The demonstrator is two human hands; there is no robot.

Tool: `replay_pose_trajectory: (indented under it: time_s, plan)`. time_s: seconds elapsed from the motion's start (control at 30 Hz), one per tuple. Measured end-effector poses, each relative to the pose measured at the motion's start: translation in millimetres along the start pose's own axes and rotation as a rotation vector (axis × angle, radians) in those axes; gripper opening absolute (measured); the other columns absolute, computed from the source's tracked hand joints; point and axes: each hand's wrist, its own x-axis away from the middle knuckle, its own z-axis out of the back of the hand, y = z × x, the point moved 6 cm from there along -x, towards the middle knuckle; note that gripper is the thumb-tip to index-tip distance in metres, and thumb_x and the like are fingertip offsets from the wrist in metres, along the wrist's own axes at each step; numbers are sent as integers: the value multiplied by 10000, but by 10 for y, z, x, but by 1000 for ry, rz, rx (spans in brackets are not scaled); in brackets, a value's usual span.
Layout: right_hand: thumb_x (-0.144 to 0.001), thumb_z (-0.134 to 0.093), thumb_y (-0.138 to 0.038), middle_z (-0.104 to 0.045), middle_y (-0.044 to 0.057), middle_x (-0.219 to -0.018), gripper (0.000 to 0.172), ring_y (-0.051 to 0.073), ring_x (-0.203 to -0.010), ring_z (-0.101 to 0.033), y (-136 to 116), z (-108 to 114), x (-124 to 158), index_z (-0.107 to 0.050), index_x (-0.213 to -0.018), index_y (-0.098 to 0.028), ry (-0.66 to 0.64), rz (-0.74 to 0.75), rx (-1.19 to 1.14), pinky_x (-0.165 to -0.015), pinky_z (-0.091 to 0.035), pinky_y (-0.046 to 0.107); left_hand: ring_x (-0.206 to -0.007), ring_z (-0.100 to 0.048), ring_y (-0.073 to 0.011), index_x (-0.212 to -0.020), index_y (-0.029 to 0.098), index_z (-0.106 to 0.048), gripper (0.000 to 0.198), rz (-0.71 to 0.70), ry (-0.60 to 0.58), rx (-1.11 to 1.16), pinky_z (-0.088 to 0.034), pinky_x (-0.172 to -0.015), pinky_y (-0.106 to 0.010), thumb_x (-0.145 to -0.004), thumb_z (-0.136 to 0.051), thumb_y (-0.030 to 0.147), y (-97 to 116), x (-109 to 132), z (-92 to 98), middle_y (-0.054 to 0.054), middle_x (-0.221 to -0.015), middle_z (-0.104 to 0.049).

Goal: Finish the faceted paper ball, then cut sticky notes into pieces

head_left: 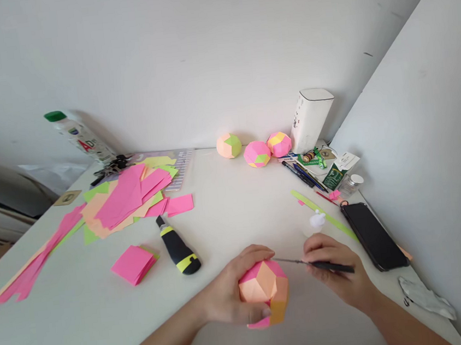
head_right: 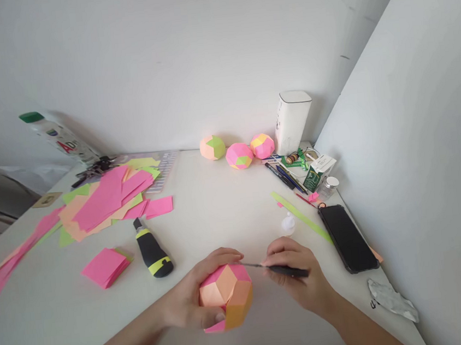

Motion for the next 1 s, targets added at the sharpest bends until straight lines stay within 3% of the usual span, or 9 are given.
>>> replay_pose_trajectory:
  time_s: [0.07, 0.17, 0.33, 0.5, 0.67, 1.0]
  plan:
    - [-850, -618, -99, -608, 51, -918, 219, 143, -747, -558, -119, -25, 16, -690, -991, -250, -95, 144, 80, -650, -470, 289, -1144, -534, -313, -1325, 176, -466, 730, -10, 28, -213, -443, -978, -475, -688, -727, 419, 18, 22, 42, -167, -1263, -515]
    - [-885, -561, -94, -603, 56, -924, 242, 140, -744, -518, -191, -67, 26, -678, -1022, -254, -216, 220, 186, -638, -438, 289, -1150, -540, -316, -1340, 181, -434, 738, -38, 39, -417, -463, -962, -454, -686, -715, 378, 45, 44, 86, -166, -1283, -524]
    - [-962, -421, -148, -604, 56, -885, 243, 145, -739, -511, -270, -75, 2, -646, -1021, -220, -319, 337, 302, -698, -406, 332, -1179, -533, -329, -1377, 198, -382, 778, -89, 23, -581, -473, -953, -463, -697, -714, 377, 96, 50, 114, -178, -1319, -502]
    - [-877, -372, -18, -597, 39, -824, 321, 139, -671, -447, -346, -97, 8, -623, -956, -201, -376, 404, 507, -679, -350, 331, -1197, -511, -347, -1415, 225, -301, 841, -155, 42, -726, -473, -932, -498, -693, -710, 362, 135, 60, 79, -189, -1348, -450]
    - [-814, -392, 30, -595, 39, -816, 327, 137, -667, -409, -409, -101, 25, -608, -926, -188, -402, 406, 588, -672, -325, 322, -1106, -559, -321, -1382, 210, -347, 780, -181, 63, -738, -488, -902, -481, -704, -694, 376, 155, 53, 62, -167, -1245, -516]
    - [-866, -348, -8, -603, 31, -810, 347, 143, -649, -446, -402, -98, 38, -615, -947, -215, -424, 387, 597, -669, -329, 327, -1084, -568, -326, -1366, 226, -360, 754, -168, 40, -655, -476, -908, -481, -708, -689, 390, 145, 43, 67, -159, -1226, -537]
